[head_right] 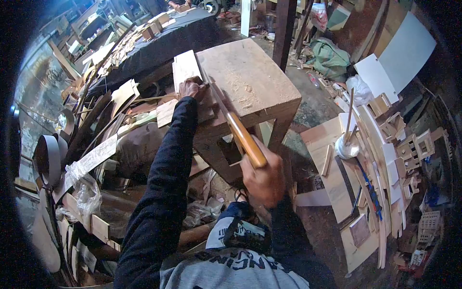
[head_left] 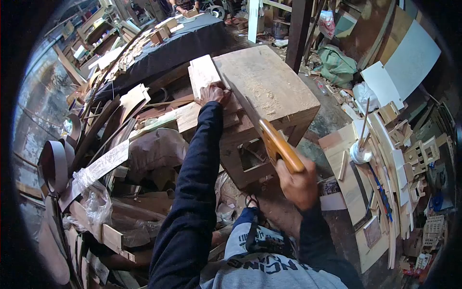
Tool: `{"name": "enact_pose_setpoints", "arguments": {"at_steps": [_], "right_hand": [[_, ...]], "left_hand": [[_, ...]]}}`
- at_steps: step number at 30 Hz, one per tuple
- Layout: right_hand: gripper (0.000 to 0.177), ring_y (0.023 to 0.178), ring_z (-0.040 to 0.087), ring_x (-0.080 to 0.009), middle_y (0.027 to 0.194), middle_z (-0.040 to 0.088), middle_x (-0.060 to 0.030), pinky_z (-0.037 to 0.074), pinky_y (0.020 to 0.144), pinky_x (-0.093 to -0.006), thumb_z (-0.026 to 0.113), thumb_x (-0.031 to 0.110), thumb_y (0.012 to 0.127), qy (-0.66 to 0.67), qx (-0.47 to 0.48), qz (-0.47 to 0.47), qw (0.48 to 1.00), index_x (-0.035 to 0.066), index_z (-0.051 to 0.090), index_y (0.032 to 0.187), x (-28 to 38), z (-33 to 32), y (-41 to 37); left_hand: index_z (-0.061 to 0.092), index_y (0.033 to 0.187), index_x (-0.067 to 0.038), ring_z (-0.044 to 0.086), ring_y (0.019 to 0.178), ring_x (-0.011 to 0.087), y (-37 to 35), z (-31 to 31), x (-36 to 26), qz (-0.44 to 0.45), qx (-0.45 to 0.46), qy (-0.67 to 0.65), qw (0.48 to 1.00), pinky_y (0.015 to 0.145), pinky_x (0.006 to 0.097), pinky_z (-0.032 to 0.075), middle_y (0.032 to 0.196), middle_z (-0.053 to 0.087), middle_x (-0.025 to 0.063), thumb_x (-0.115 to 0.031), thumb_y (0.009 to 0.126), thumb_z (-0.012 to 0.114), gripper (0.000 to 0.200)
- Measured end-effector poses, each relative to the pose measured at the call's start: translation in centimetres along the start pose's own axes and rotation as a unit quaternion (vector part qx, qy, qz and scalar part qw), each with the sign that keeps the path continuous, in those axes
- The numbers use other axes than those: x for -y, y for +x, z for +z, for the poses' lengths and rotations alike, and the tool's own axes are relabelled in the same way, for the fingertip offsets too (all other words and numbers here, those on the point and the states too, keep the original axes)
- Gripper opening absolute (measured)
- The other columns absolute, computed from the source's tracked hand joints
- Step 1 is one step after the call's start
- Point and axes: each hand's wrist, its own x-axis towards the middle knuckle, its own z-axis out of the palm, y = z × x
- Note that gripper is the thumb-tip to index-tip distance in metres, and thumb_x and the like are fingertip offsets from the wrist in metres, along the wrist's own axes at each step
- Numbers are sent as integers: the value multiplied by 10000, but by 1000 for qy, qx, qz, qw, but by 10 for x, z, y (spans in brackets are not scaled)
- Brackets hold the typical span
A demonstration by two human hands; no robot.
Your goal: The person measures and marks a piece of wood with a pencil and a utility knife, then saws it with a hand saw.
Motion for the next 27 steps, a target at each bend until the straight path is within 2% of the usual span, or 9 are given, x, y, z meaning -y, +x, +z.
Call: {"name": "enact_pose_setpoints", "arguments": {"at_steps": [1,4,8,10,13,19,22,25,27], "right_hand": [[371,856,703,-339,933,667,-258,536,741,-375,571,35,836,5,-6,3,1000,-72,581,1190,2,-5,-11],[374,843,701,-349,919,666,-258,536,744,-377,577,43,836,7,-24,-2,1000,-65,583,1194,3,-9,-24],[374,829,690,-378,912,656,-265,533,738,-383,587,58,836,-6,-15,-9,1000,-52,589,1194,-16,16,17],[370,820,686,-385,911,653,-267,531,731,-387,590,63,837,-1,-3,4,1000,-47,594,1191,-17,19,24],[373,833,694,-375,931,656,-270,536,741,-385,589,66,843,-16,7,3,1000,-52,592,1196,-7,6,13],[393,911,704,-354,1013,663,-291,544,786,-364,587,59,837,-8,-24,-8,1000,-99,577,1197,8,-26,-42],[387,890,710,-328,989,671,-278,542,771,-358,583,60,839,-9,-2,30,1000,-95,581,1193,4,-16,-25],[385,862,707,-318,952,671,-264,542,759,-358,576,64,842,19,-23,-44,999,-83,582,1197,-19,12,10],[386,845,702,-323,935,668,-258,541,752,-360,580,65,838,46,9,10,999,-80,582,1195,-17,17,29]], "left_hand": [[721,972,-190,639,947,275,1,9,3,26,-56,26,998,805,477,472,1020,695,65,-460,827,667,311],[719,903,-136,702,807,286,-1,14,8,80,-118,54,988,699,407,534,902,732,107,-441,822,676,318],[710,1066,-244,583,1065,290,-12,-14,-12,-1,-2,10,1000,898,543,428,1134,662,51,-482,818,663,347],[711,1072,-246,584,1073,288,-5,-7,-5,8,-6,18,1000,901,543,430,1133,662,49,-489,820,662,354],[721,925,-145,706,824,287,7,19,13,106,-126,59,985,706,414,540,899,732,103,-468,823,673,342],[725,922,-137,705,841,294,19,26,20,58,-104,42,992,712,425,540,914,731,104,-510,802,683,394],[729,927,-127,702,842,302,1,10,8,56,-104,46,992,712,426,536,915,730,106,-530,794,685,427],[732,939,-122,699,839,312,-4,10,3,60,-111,44,991,711,426,531,907,729,114,-535,797,682,440],[733,939,-126,697,835,316,1,14,9,71,-106,36,991,710,427,527,901,728,117,-523,806,677,422]]}}
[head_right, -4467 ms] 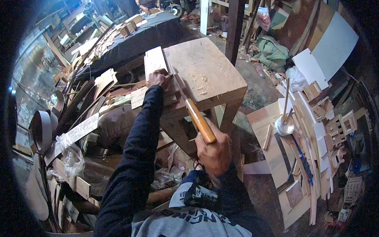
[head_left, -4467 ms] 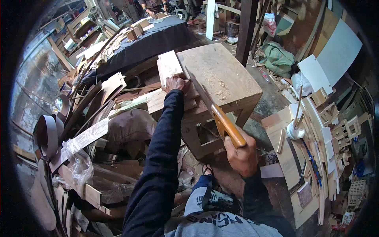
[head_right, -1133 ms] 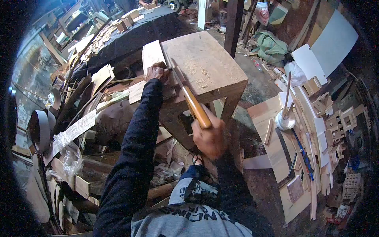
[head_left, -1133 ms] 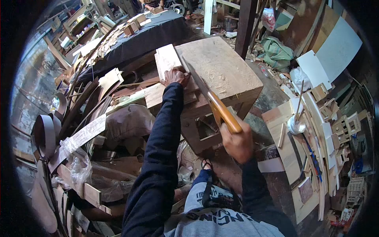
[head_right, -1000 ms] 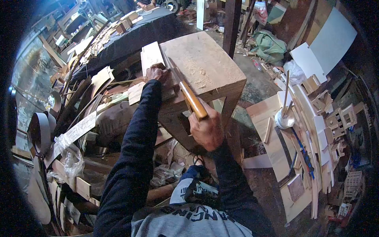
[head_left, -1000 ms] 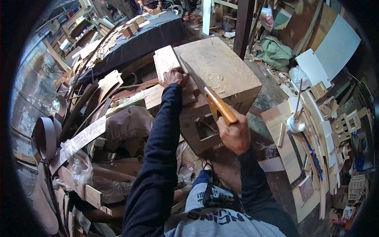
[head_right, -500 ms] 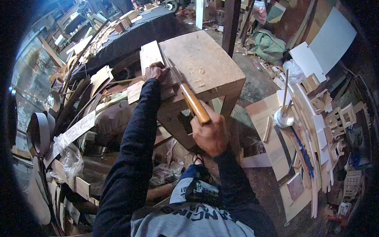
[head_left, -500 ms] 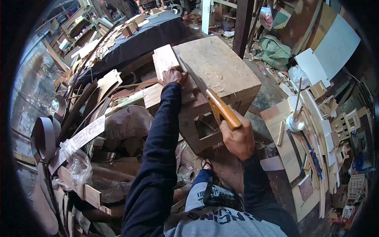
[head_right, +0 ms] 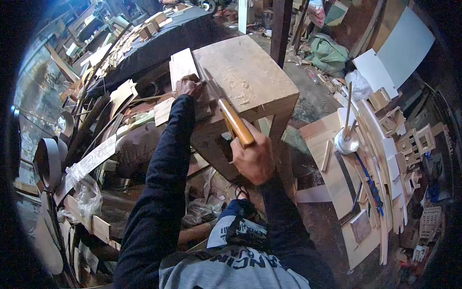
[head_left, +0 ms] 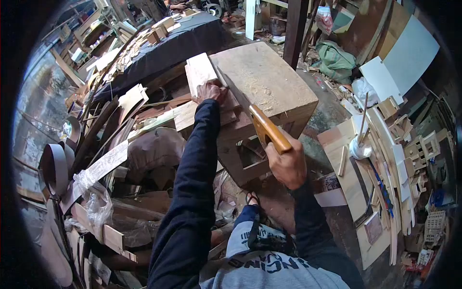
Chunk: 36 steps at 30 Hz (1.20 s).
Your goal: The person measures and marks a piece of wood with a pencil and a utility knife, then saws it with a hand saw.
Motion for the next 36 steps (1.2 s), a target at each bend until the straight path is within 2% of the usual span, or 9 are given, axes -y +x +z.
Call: {"name": "enact_pose_setpoints", "arguments": {"at_steps": [4,6,10,12,18,22,30,33,36], "right_hand": [[395,843,700,-336,923,665,-263,543,750,-369,586,64,828,-23,-20,-16,999,-83,582,1195,-4,-2,-8],[403,857,705,-348,930,667,-271,544,751,-373,588,63,826,-35,-33,-24,999,-83,583,1201,2,-9,-24],[409,895,706,-371,957,673,-283,549,750,-376,591,57,823,-35,-24,28,999,-80,588,1209,25,-36,-66],[405,915,705,-375,970,673,-286,551,748,-369,588,50,823,-46,-40,-11,998,-65,591,1212,19,-38,-77],[394,851,709,-365,939,675,-268,543,710,-386,586,60,820,-43,-42,-43,997,-51,591,1198,5,-10,-32],[353,846,697,-367,923,659,-252,531,695,-378,596,59,819,-25,-12,19,999,-51,597,1155,-3,3,-6],[403,894,703,-368,951,657,-295,551,745,-363,593,33,830,-51,-44,-39,997,-110,568,1205,16,-34,-75],[392,890,705,-358,958,657,-293,548,746,-359,595,31,829,-48,-24,21,998,-99,576,1197,23,-24,-51],[394,915,696,-357,979,657,-288,539,766,-368,587,51,837,-68,-21,-52,996,-76,581,1210,-10,9,1]], "left_hand": [[729,973,-171,644,957,309,12,23,14,-23,33,33,999,812,468,487,998,701,96,-503,811,671,373],[726,1083,-238,538,1197,304,9,0,-3,-120,136,-25,983,1007,555,406,1195,648,56,-503,801,668,391],[721,911,-129,698,836,305,7,15,10,5,-10,7,1000,714,418,528,909,730,110,-521,830,659,405],[718,916,-125,697,837,311,20,40,31,15,-12,5,1000,718,421,529,914,729,114,-522,839,651,410],[718,939,-115,695,871,316,3,2,2,-28,21,20,999,749,423,534,940,727,129,-518,846,651,419],[721,957,-111,691,891,319,-4,-16,-11,-4,26,-9,1000,764,430,532,964,724,141,-507,841,657,418],[724,975,-117,688,912,315,1,-20,-7,23,60,-4,998,799,413,525,981,722,143,-488,845,651,400],[734,958,-122,693,884,312,-5,-24,-12,24,40,9,999,782,407,530,963,727,132,-495,843,658,398],[744,929,-135,698,872,302,-7,-24,-14,25,26,43,998,766,405,537,940,732,117,-498,843,663,381]]}}
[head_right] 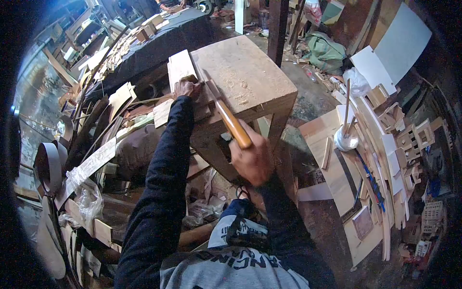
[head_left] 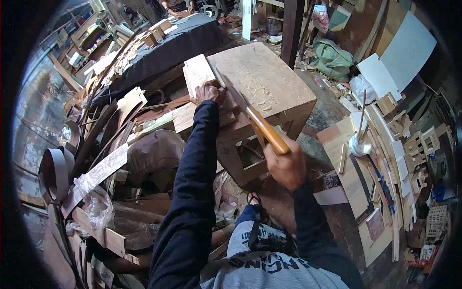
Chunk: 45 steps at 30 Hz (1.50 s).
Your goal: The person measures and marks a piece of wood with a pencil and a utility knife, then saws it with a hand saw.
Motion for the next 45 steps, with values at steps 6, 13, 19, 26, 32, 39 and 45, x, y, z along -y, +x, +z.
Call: {"name": "enact_pose_setpoints", "arguments": {"at_steps": [6,13,19,26,32,39,45], "right_hand": [[418,908,706,-327,991,662,-282,537,775,-375,593,48,823,27,7,24,999,-69,583,1224,2,-14,-17],[410,825,707,-353,899,663,-279,541,706,-370,594,57,815,22,-27,39,999,-72,593,1204,27,-50,-73],[409,751,683,-370,881,643,-290,531,673,-377,592,67,813,12,-5,-6,1000,-78,592,1196,-7,3,8],[424,809,707,-337,887,662,-265,540,706,-364,583,67,831,42,-9,41,998,-80,576,1229,19,-45,-61],[394,791,688,-384,861,649,-268,538,706,-390,575,54,813,30,-8,32,999,-80,591,1183,14,-35,-44],[400,803,688,-376,908,658,-259,543,721,-394,576,47,810,35,-7,14,999,-88,588,1186,-10,-1,5],[420,878,713,-345,951,683,-259,552,755,-356,586,41,822,48,-23,31,998,-83,577,1224,20,-46,-67]], "left_hand": [[729,1014,-188,630,1040,270,-1,-15,-10,-103,89,-100,986,919,433,429,1076,706,68,-398,812,629,308],[720,1047,-265,594,1097,309,-3,-17,-13,-121,103,-88,983,913,530,456,1122,685,40,-415,806,640,295],[710,1079,-261,576,1129,309,10,-1,5,-74,136,-64,986,899,534,467,1164,669,30,-408,837,635,293],[724,1042,-189,610,1027,317,2,-6,-5,-95,92,-67,989,954,441,435,1102,687,85,-433,848,647,321],[715,1032,-139,615,1023,300,-1,-17,-8,-61,102,-97,988,893,423,424,1092,690,107,-432,863,623,350],[705,1067,-191,599,1063,304,2,-7,-5,-77,99,-74,989,903,467,440,1113,680,94,-438,842,630,342],[705,1113,-233,555,1109,329,9,2,4,-83,129,-48,987,938,489,451,1183,650,90,-449,839,629,357]]}}
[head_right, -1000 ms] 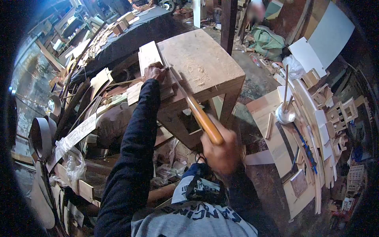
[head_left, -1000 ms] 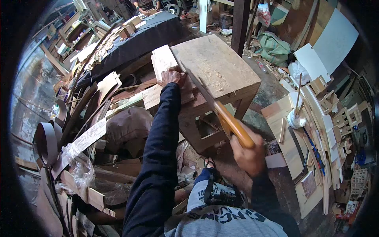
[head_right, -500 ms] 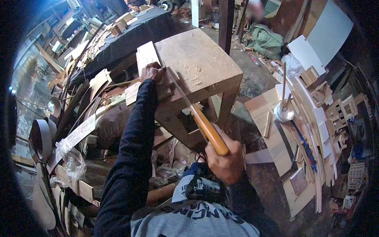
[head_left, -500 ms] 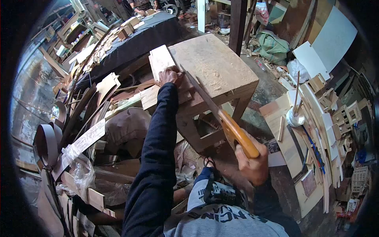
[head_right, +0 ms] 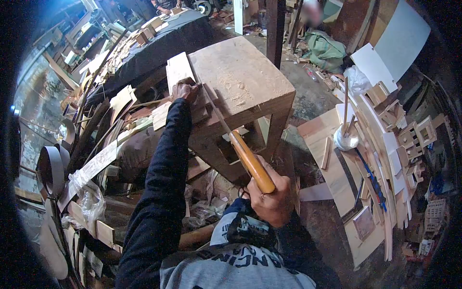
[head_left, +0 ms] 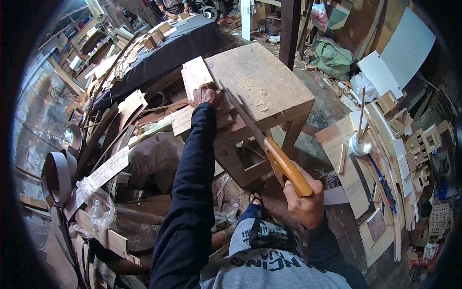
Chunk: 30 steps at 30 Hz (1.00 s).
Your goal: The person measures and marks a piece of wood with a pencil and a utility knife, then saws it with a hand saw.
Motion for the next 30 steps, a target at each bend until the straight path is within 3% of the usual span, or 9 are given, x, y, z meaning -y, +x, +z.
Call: {"name": "enact_pose_setpoints", "arguments": {"at_steps": [2,6,8,11,13,16,22,25,30], "right_hand": [[415,900,709,-354,972,681,-267,552,761,-354,587,40,823,-14,9,18,1000,-83,580,1219,3,3,8],[386,885,684,-403,948,662,-294,545,768,-407,595,49,810,2,4,-53,999,-108,580,1162,-39,59,74],[369,903,678,-401,980,653,-298,542,776,-403,594,42,810,-32,73,66,995,-106,582,1148,-13,51,91],[392,876,692,-388,952,664,-281,551,752,-393,599,44,810,-1,35,12,999,-86,581,1179,-15,37,62],[417,861,702,-378,923,671,-269,557,741,-388,603,46,809,-12,8,-42,999,-63,579,1211,-19,25,33],[450,873,695,-395,908,672,-266,559,751,-389,605,52,807,-18,3,22,1000,-64,562,1239,4,2,-2],[457,838,672,-430,882,665,-262,559,743,-383,593,60,811,-29,16,-32,999,-63,548,1249,-21,51,61],[441,812,679,-414,867,662,-259,555,732,-383,589,65,816,-26,25,-14,999,-56,559,1240,-22,53,75],[440,858,700,-380,900,664,-280,553,742,-379,592,39,813,-18,5,-17,1000,-79,558,1235,-3,11,8]], "left_hand": [[708,1108,-235,556,1111,329,7,4,4,-6,28,53,998,941,492,449,1185,649,91,-450,841,630,351],[721,1073,-209,558,1120,326,2,8,3,-19,-21,-10,1000,945,477,456,1182,655,91,-454,847,634,344],[726,1059,-198,559,1126,324,-7,-3,-3,-17,-23,-33,999,940,471,462,1183,659,86,-456,848,638,344],[726,1037,-186,580,1100,323,-27,-22,-21,-34,-21,-64,997,922,450,474,1154,677,83,-453,844,648,339],[734,1003,-166,648,1014,321,-27,-19,-17,-1,-66,-40,997,857,460,506,1060,708,108,-482,828,666,367],[737,987,-153,683,964,318,-15,-6,-8,30,-99,-36,994,825,465,522,1007,725,119,-491,819,675,382],[734,973,-135,691,928,314,-12,-2,-5,39,-102,-14,994,816,447,528,970,728,125,-483,820,672,386],[732,969,-134,687,941,317,-12,-6,-7,42,-93,-25,994,823,469,522,975,728,124,-475,820,673,376],[732,966,-149,684,950,314,-25,-12,-14,-4,-103,-23,994,818,483,520,982,728,107,-464,818,683,352]]}}
